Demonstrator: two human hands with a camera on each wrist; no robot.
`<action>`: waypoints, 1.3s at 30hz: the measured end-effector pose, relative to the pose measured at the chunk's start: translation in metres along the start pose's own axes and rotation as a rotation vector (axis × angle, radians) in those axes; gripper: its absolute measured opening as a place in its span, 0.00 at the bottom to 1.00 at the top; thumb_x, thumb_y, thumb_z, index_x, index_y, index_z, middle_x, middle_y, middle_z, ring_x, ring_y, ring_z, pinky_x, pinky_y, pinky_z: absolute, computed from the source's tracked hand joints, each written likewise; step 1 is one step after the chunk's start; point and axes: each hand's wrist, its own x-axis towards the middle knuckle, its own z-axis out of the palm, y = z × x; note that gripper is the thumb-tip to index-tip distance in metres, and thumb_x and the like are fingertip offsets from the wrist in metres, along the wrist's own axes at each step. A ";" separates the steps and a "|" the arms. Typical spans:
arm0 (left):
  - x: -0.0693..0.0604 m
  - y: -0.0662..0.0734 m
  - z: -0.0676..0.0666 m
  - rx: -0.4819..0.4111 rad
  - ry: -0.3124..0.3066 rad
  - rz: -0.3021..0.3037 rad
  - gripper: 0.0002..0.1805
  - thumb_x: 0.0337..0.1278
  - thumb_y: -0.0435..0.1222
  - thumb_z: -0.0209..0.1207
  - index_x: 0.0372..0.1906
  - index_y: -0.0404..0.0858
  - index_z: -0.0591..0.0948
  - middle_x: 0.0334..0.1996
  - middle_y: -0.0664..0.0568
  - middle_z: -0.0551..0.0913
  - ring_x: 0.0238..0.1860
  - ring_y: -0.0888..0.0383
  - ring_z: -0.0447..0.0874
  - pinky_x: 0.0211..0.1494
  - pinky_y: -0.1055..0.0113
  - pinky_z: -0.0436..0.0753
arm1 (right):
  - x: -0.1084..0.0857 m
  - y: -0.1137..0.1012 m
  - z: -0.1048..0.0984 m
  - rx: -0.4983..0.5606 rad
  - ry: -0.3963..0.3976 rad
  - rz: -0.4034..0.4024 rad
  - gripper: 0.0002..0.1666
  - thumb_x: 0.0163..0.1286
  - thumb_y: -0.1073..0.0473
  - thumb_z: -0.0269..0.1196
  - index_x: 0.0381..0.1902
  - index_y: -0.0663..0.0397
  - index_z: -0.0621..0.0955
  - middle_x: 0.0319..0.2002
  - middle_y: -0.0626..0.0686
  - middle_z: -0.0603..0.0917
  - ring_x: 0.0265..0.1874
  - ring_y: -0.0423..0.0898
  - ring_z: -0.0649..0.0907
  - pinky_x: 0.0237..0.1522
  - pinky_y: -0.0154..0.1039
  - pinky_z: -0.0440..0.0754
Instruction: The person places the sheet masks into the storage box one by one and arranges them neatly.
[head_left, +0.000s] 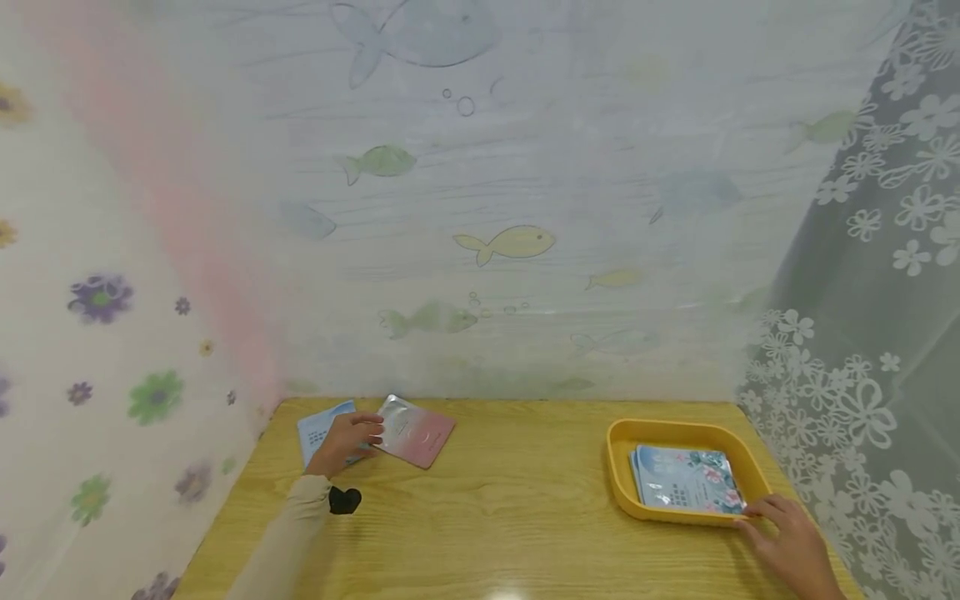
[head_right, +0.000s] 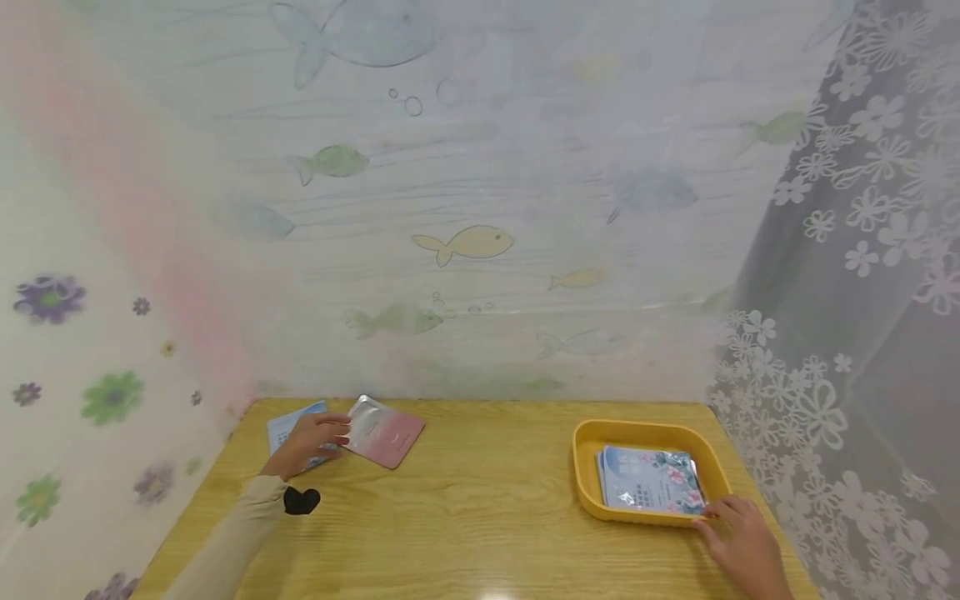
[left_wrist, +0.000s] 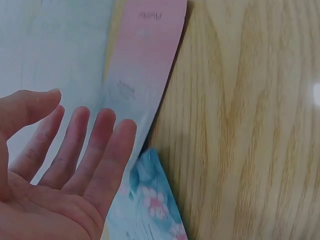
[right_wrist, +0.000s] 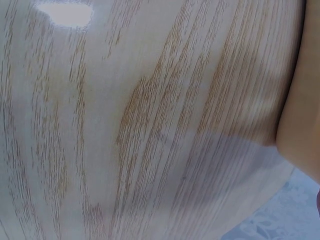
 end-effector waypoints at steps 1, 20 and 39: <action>0.002 -0.003 -0.004 -0.008 0.006 -0.009 0.24 0.63 0.35 0.57 0.59 0.24 0.71 0.53 0.31 0.74 0.48 0.36 0.78 0.49 0.45 0.81 | 0.000 0.000 0.000 -0.003 0.006 -0.007 0.18 0.31 0.67 0.78 0.20 0.46 0.81 0.25 0.43 0.76 0.27 0.51 0.75 0.27 0.48 0.76; 0.023 -0.033 -0.029 -0.015 0.124 -0.117 0.23 0.64 0.35 0.54 0.57 0.22 0.72 0.41 0.37 0.82 0.39 0.48 0.83 0.46 0.54 0.84 | 0.000 -0.003 0.002 0.007 -0.022 0.019 0.16 0.36 0.64 0.79 0.21 0.45 0.82 0.25 0.42 0.76 0.26 0.49 0.75 0.26 0.46 0.76; 0.053 -0.049 0.002 0.101 0.210 -0.009 0.19 0.58 0.26 0.56 0.50 0.14 0.74 0.32 0.33 0.82 0.25 0.52 0.83 0.30 0.61 0.86 | 0.001 -0.005 0.003 -0.015 0.039 -0.031 0.19 0.31 0.66 0.79 0.20 0.46 0.81 0.25 0.44 0.77 0.28 0.52 0.76 0.32 0.43 0.73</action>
